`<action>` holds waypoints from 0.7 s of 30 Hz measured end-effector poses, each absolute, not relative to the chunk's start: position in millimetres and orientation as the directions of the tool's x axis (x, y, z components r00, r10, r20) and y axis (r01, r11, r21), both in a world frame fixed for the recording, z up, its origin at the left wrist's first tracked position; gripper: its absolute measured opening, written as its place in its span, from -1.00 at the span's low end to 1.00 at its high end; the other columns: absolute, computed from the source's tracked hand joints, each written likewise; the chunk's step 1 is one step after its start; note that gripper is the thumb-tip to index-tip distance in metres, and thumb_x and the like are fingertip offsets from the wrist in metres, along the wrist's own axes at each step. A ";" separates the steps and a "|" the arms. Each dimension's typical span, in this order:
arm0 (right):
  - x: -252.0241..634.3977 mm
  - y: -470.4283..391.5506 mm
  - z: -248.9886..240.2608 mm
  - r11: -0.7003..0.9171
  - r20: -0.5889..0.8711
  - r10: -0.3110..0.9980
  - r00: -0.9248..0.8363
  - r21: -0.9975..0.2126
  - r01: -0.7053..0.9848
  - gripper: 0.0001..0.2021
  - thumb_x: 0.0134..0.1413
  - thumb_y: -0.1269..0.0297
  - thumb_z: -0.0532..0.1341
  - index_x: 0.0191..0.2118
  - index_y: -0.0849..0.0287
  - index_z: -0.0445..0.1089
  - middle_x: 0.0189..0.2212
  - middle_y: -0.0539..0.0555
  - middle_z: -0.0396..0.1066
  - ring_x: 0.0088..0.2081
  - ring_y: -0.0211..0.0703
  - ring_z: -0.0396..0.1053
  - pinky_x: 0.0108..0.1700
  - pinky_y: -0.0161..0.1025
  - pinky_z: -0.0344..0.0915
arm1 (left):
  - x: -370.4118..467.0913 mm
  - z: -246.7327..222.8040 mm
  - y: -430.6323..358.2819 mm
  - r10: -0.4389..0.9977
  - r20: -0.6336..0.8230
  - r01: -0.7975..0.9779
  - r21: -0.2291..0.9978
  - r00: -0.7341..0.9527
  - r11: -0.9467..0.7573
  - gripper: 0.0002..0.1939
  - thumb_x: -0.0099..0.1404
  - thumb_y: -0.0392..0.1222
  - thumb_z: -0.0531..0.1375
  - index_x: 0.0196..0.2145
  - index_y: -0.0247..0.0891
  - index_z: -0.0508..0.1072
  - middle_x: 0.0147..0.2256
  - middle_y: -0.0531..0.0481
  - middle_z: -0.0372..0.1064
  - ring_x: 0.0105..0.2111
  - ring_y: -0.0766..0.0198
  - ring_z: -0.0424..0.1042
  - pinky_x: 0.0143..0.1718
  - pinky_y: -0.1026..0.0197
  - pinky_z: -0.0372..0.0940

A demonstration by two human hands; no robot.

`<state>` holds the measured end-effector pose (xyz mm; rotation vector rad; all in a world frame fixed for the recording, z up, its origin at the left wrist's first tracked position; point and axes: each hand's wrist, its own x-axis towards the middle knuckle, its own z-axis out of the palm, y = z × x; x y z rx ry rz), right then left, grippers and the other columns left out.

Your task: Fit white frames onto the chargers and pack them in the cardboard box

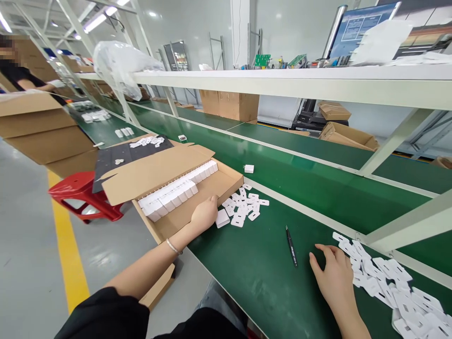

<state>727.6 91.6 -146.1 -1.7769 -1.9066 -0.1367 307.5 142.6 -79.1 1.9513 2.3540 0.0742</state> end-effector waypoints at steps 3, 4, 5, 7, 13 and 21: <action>727.7 92.2 -147.1 0.126 0.428 0.904 0.004 -0.275 0.953 -0.56 0.31 -0.02 0.05 -0.02 0.17 0.51 -0.10 0.25 0.40 -0.09 0.22 0.37 -0.06 0.14 0.35 | 311.6 -81.9 137.5 0.988 -0.022 0.983 0.098 -0.156 0.157 -0.63 0.46 -0.44 -0.08 0.11 -0.34 0.34 -0.02 -0.29 0.52 -0.13 0.02 0.59 -0.20 0.12 0.40; 727.8 92.2 -147.3 0.119 0.420 0.908 0.007 -0.272 0.955 -0.57 0.31 -0.02 0.05 -0.02 0.17 0.51 -0.09 0.25 0.40 -0.08 0.23 0.37 -0.06 0.14 0.35 | 313.5 -82.8 136.5 0.989 -0.017 0.984 0.101 -0.146 0.147 -0.63 0.45 -0.44 -0.07 0.11 -0.33 0.35 -0.04 -0.28 0.52 -0.15 0.03 0.59 -0.21 0.12 0.40; 728.2 92.2 -147.4 0.109 0.411 0.912 0.012 -0.270 0.957 -0.57 0.31 -0.02 0.06 -0.01 0.16 0.51 -0.08 0.25 0.40 -0.07 0.24 0.37 -0.06 0.14 0.35 | 315.6 -83.5 135.8 0.990 -0.010 0.985 0.103 -0.139 0.139 -0.63 0.45 -0.44 -0.07 0.10 -0.33 0.36 -0.06 -0.27 0.53 -0.18 0.03 0.59 -0.23 0.12 0.40; 729.5 91.9 -148.2 0.092 0.394 0.919 0.022 -0.268 0.959 -0.59 0.31 0.00 0.07 0.00 0.16 0.50 -0.07 0.26 0.38 -0.04 0.25 0.36 -0.05 0.14 0.35 | 320.9 -83.6 135.1 0.992 0.019 0.987 0.105 -0.128 0.125 -0.63 0.45 -0.43 -0.07 0.11 -0.35 0.37 -0.07 -0.28 0.52 -0.17 0.00 0.58 -0.20 0.07 0.41; 732.3 92.2 -154.6 0.135 0.405 0.914 0.007 -0.322 0.937 -0.67 0.32 0.09 0.11 0.01 0.16 0.45 -0.06 0.24 0.33 -0.01 0.19 0.35 0.03 0.08 0.35 | 359.6 -76.7 141.1 0.932 0.360 0.995 0.078 0.027 -0.059 -0.63 0.46 -0.25 0.06 0.16 -0.38 0.37 0.13 -0.40 0.35 0.13 -0.17 0.39 0.13 -0.10 0.33; 723.7 86.9 -138.1 -0.098 0.477 0.870 0.125 -0.080 0.992 -0.76 0.21 0.39 0.17 -0.03 0.21 0.45 -0.10 0.26 0.36 -0.06 0.17 0.31 -0.04 0.02 0.29 | 436.9 -64.3 236.3 0.969 0.223 0.988 0.085 0.105 -0.127 -0.43 0.48 -0.08 0.09 0.35 -0.33 0.20 0.28 -0.40 0.17 0.17 -0.17 0.39 0.15 -0.05 0.33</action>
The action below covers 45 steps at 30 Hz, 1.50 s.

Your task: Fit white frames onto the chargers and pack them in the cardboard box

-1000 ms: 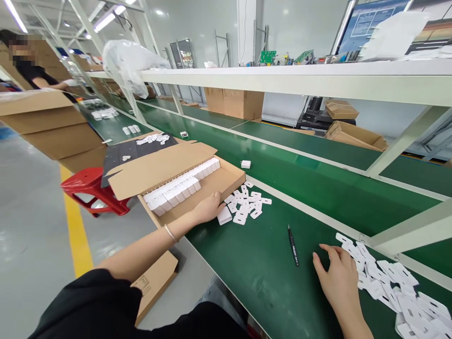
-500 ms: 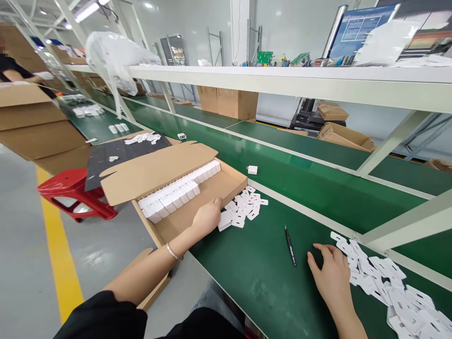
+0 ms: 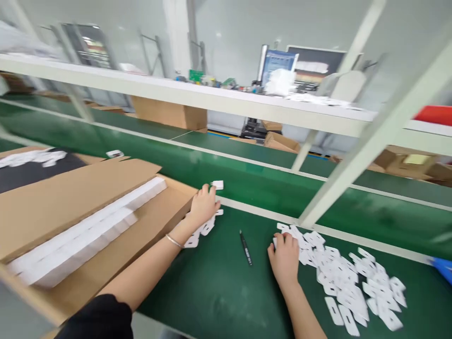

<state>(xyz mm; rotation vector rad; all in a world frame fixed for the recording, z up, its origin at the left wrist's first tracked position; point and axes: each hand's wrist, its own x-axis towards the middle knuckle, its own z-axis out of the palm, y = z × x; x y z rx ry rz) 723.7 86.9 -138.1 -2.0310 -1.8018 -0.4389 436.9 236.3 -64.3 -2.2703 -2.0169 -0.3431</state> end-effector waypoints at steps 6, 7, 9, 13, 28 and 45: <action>721.0 81.3 -139.3 -0.243 0.338 0.903 0.264 -0.106 0.964 -0.82 0.24 0.50 0.19 -0.10 0.16 0.45 -0.16 0.21 0.45 -0.13 0.11 0.42 -0.10 -0.02 0.32 | 476.5 -80.0 325.1 0.982 0.073 0.974 0.131 0.176 -0.184 -0.26 0.51 0.06 -0.01 0.44 -0.49 0.04 0.35 -0.67 0.03 0.04 -0.35 0.52 0.03 -0.24 0.40; 721.5 82.3 -142.0 -0.253 0.326 0.902 0.282 -0.127 0.959 -0.81 0.23 0.52 0.20 -0.10 0.16 0.45 -0.16 0.21 0.45 -0.13 0.12 0.43 -0.10 -0.01 0.33 | 481.5 -84.7 332.9 0.978 0.050 0.970 0.131 0.201 -0.206 -0.28 0.50 0.04 -0.01 0.43 -0.51 0.07 0.35 -0.67 0.04 0.04 -0.37 0.52 0.05 -0.26 0.38; 723.0 84.7 -148.0 -0.275 0.326 0.892 0.313 -0.159 0.948 -0.79 0.21 0.50 0.23 -0.07 0.16 0.46 -0.15 0.22 0.47 -0.11 0.15 0.44 -0.09 0.01 0.35 | 489.0 -94.3 342.2 0.963 0.007 0.954 0.132 0.270 -0.268 -0.37 0.47 -0.05 0.05 0.37 -0.43 0.20 0.35 -0.54 0.15 0.07 -0.32 0.52 0.13 -0.22 0.35; 725.1 87.9 -160.0 -0.320 0.349 0.865 0.361 -0.170 0.932 -0.72 0.15 0.48 0.30 -0.02 0.16 0.47 -0.11 0.26 0.50 -0.07 0.22 0.45 -0.04 0.09 0.37 | 500.2 -108.7 347.4 0.950 -0.009 0.936 0.175 0.312 -0.305 -0.47 0.47 -0.11 0.03 0.30 -0.35 0.30 0.25 -0.44 0.32 0.06 -0.30 0.52 0.13 -0.24 0.33; 710.9 77.3 -139.2 -0.012 0.421 0.886 0.194 -0.398 0.917 -0.70 0.11 0.58 0.28 -0.07 0.12 0.51 -0.14 0.12 0.45 -0.05 0.06 0.43 -0.01 -0.06 0.43 | 509.0 -136.7 177.5 0.942 -0.105 -0.127 0.980 0.320 0.152 -0.30 0.23 0.36 0.27 0.09 -0.24 0.43 -0.54 0.05 0.41 -0.55 0.22 0.38 -0.48 0.24 0.28; 711.0 73.7 -126.5 0.148 0.581 0.791 0.192 -0.485 0.862 -0.64 0.44 0.34 0.10 0.22 0.03 0.48 -0.30 0.06 0.45 -0.26 -0.10 0.48 -0.21 -0.17 0.50 | 517.8 -143.2 113.1 0.971 -0.079 -0.035 0.995 0.226 0.089 -0.27 0.22 0.54 0.17 0.03 -0.08 0.57 -0.23 -0.10 0.53 -0.54 0.24 0.24 -0.47 0.17 0.25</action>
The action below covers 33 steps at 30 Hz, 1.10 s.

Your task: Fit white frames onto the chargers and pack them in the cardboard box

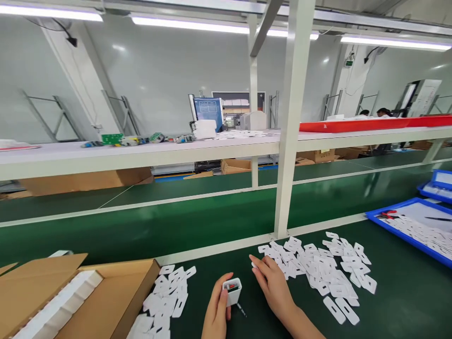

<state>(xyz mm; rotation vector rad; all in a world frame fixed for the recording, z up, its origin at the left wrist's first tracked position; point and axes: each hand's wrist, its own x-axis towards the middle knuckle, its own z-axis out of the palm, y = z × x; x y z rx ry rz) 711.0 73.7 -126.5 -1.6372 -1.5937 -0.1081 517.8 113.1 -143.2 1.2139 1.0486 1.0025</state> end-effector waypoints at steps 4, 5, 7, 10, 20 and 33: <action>694.1 66.2 -115.8 0.366 0.694 0.717 0.072 -0.462 0.808 -0.59 0.50 0.34 0.01 0.28 0.00 0.43 -0.25 0.07 0.45 -0.26 -0.16 0.49 -0.23 -0.24 0.50 | 525.5 -138.8 103.4 0.966 -0.058 -0.058 0.995 0.252 0.075 -0.27 0.23 0.55 0.17 0.01 -0.09 0.58 -0.26 -0.10 0.50 -0.52 0.24 0.23 -0.48 0.17 0.25; 689.7 64.3 -113.8 0.426 0.711 0.703 0.021 -0.444 0.788 -0.62 0.49 0.32 0.03 0.26 0.01 0.43 -0.22 0.08 0.48 -0.23 -0.14 0.49 -0.21 -0.23 0.50 | 526.6 -138.9 102.1 0.963 -0.053 -0.074 0.995 0.263 0.074 -0.28 0.23 0.55 0.17 -0.01 -0.10 0.58 -0.30 -0.09 0.48 -0.52 0.24 0.23 -0.47 0.18 0.25; 681.8 61.5 -111.4 0.522 0.747 0.662 -0.056 -0.407 0.749 -0.72 0.48 0.27 0.10 0.16 0.06 0.46 -0.19 0.11 0.52 -0.22 -0.11 0.48 -0.22 -0.20 0.49 | 527.7 -140.0 100.0 0.957 -0.049 -0.109 0.991 0.286 0.083 -0.28 0.23 0.55 0.17 -0.02 -0.12 0.57 -0.32 -0.08 0.47 -0.53 0.25 0.22 -0.47 0.19 0.24; 674.9 60.2 -110.4 0.582 0.804 0.592 -0.063 -0.372 0.723 -0.84 0.45 0.19 0.17 -0.06 0.11 0.44 -0.26 0.12 0.54 -0.28 -0.12 0.46 -0.29 -0.20 0.43 | 527.8 -141.8 97.9 0.947 -0.062 -0.149 0.982 0.316 0.114 -0.29 0.23 0.54 0.19 -0.04 -0.14 0.56 -0.28 -0.09 0.47 -0.52 0.28 0.21 -0.48 0.21 0.22; 673.7 55.4 -103.2 0.584 0.842 0.531 -0.091 -0.286 0.760 -0.87 0.47 0.23 0.12 -0.11 0.10 0.38 -0.28 0.14 0.54 -0.39 -0.16 0.41 -0.39 -0.22 0.36 | 527.8 -144.6 92.4 0.926 -0.112 -0.144 0.974 0.359 0.173 -0.26 0.20 0.59 0.16 -0.06 -0.11 0.56 -0.32 -0.06 0.43 -0.49 0.27 0.19 -0.48 0.23 0.13; 669.9 55.9 -112.5 0.625 0.864 0.494 -0.095 -0.278 0.729 -0.89 0.43 0.34 0.17 -0.08 0.15 0.44 -0.18 0.19 0.58 -0.32 -0.15 0.48 -0.33 -0.23 0.46 | 521.0 -128.0 89.1 0.921 -0.039 -0.146 0.984 0.388 0.103 -0.36 0.36 0.44 0.14 -0.01 -0.19 0.55 -0.17 -0.10 0.50 -0.31 0.20 0.38 -0.27 0.21 0.32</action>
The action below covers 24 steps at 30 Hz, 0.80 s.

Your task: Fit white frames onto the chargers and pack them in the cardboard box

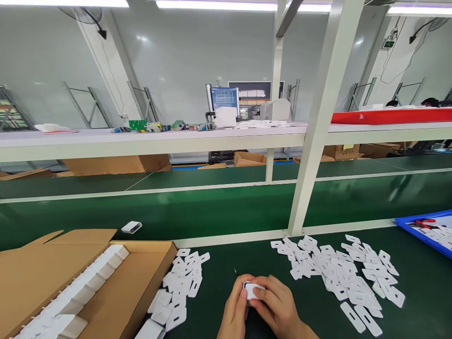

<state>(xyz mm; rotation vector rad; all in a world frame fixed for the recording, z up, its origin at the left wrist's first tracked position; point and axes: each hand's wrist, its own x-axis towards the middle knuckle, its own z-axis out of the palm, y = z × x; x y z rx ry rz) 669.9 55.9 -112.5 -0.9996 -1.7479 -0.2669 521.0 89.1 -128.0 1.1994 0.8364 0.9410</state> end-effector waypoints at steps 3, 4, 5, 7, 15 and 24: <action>669.7 55.8 -113.7 0.629 0.853 0.517 -0.072 -0.321 0.708 -0.89 0.43 0.36 0.16 -0.08 0.15 0.44 -0.18 0.18 0.56 -0.25 -0.14 0.52 -0.25 -0.24 0.50 | 519.7 -128.2 88.6 0.927 0.001 -0.104 0.994 0.374 0.041 -0.37 0.39 0.41 0.12 0.03 -0.20 0.55 -0.09 -0.17 0.52 -0.20 0.10 0.45 -0.16 0.15 0.39; 669.7 55.7 -114.1 0.627 0.845 0.530 -0.072 -0.333 0.704 -0.89 0.43 0.37 0.16 -0.09 0.14 0.44 -0.17 0.18 0.55 -0.24 -0.14 0.52 -0.23 -0.25 0.51 | 519.5 -128.5 88.6 0.928 0.008 -0.095 0.995 0.372 0.029 -0.37 0.40 0.40 0.12 0.03 -0.20 0.54 -0.07 -0.18 0.52 -0.17 0.08 0.46 -0.14 0.15 0.40; 669.8 55.6 -114.5 0.619 0.835 0.546 -0.071 -0.345 0.705 -0.90 0.42 0.37 0.16 -0.10 0.14 0.44 -0.16 0.18 0.54 -0.24 -0.14 0.51 -0.24 -0.25 0.50 | 519.5 -128.9 88.7 0.928 0.014 -0.089 0.996 0.373 0.020 -0.38 0.40 0.39 0.12 0.03 -0.20 0.54 -0.06 -0.18 0.52 -0.15 0.07 0.47 -0.12 0.14 0.41; 669.9 55.3 -115.2 0.594 0.819 0.571 -0.063 -0.358 0.720 -0.91 0.41 0.36 0.18 -0.14 0.13 0.45 -0.13 0.18 0.51 -0.34 -0.19 0.45 -0.33 -0.26 0.46 | 519.9 -129.4 88.9 0.922 0.021 -0.086 0.996 0.387 0.013 -0.40 0.42 0.38 0.11 0.02 -0.20 0.54 -0.07 -0.18 0.52 -0.15 0.08 0.47 -0.07 0.12 0.42; 671.5 52.6 -115.6 0.558 0.727 0.685 -0.047 -0.481 0.677 -0.79 0.37 0.46 0.11 -0.06 0.12 0.47 -0.03 0.21 0.38 -0.39 -0.26 0.37 -0.33 -0.23 0.42 | 521.0 -131.1 90.7 0.919 0.012 -0.078 0.997 0.394 0.020 -0.40 0.42 0.39 0.10 -0.05 -0.21 0.52 -0.25 -0.08 0.47 -0.29 0.18 0.41 -0.20 0.18 0.37; 673.3 55.9 -109.3 0.569 0.613 0.779 -0.132 -0.604 0.558 -0.79 0.39 0.42 0.12 -0.01 0.05 0.45 -0.09 0.13 0.43 -0.14 -0.14 0.50 -0.13 -0.23 0.43 | 520.9 -153.3 100.4 0.920 -0.039 -0.155 0.982 0.389 0.107 -0.35 0.37 0.46 0.11 -0.07 -0.23 0.49 -0.36 0.03 0.38 -0.51 0.36 0.15 -0.47 0.29 0.15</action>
